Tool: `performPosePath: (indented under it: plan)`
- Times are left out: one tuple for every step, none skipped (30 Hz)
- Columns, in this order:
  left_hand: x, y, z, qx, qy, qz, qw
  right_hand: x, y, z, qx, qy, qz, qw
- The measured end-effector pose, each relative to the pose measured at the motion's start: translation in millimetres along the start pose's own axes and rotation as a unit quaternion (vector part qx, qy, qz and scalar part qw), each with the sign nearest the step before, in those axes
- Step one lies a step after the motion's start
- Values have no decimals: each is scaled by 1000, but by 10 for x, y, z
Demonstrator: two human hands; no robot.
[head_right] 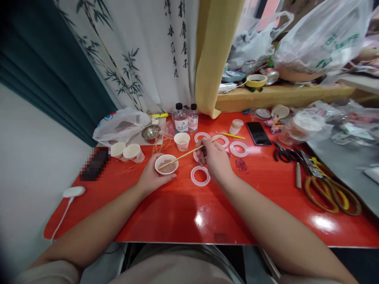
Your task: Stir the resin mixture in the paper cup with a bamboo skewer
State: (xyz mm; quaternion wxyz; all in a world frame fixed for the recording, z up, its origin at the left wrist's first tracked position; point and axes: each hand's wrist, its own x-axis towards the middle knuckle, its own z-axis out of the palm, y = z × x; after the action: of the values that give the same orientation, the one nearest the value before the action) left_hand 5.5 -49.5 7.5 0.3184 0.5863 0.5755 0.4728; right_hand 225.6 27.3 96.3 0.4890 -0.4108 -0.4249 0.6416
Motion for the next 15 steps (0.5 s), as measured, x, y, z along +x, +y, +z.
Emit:
performPosePath:
  plan:
    - [-1, 12, -3, 1, 3, 0, 1000, -7, -40, -6, 15, 10, -13, 1000]
    - [1, 33, -7, 0, 7, 0, 1000, -16, -94, -10, 27, 17, -27, 999]
    - [4, 61, -10, -4, 9, 3, 1000, -29, -159, -12, 37, 23, -39, 998]
    - [9, 96, -13, -11, 9, 9, 1000, -43, -234, -10, 44, 27, -47, 998]
    - [16, 136, -16, -18, 6, 15, 1000, -59, -314, -5, 51, 32, -54, 997]
    - [24, 177, -19, -26, 4, 22, 999, -75, -399, 2, 56, 36, -59, 996]
    - [32, 216, -22, -32, 2, 27, 999, -91, -483, 11, 58, 39, -66, 995]
    - [40, 251, -26, -37, 0, 29, 999, -106, -566, 18, 58, 41, -76, 995]
    - [48, 280, -28, -37, -1, 29, 999, -118, -644, 25, 56, 41, -86, 994]
    - [54, 301, -30, -36, -1, 28, 999, -129, -716, 29, 52, 39, -96, 993]
    - [60, 315, -31, -33, 0, 25, 999, -137, -782, 32, 47, 37, -106, 993]
    - [65, 322, -30, -31, 1, 21, 999, -144, -840, 33, 42, 34, -113, 992]
    - [70, 323, -28, -31, 3, 17, 999, -149, -890, 34, 37, 33, -120, 991]
    - [75, 320, -24, -35, 6, 14, 999, -153, -934, 35, 34, 34, -127, 991]
    - [79, 316, -20, -42, 8, 11, 999, -156, -972, 38, 31, 38, -133, 990]
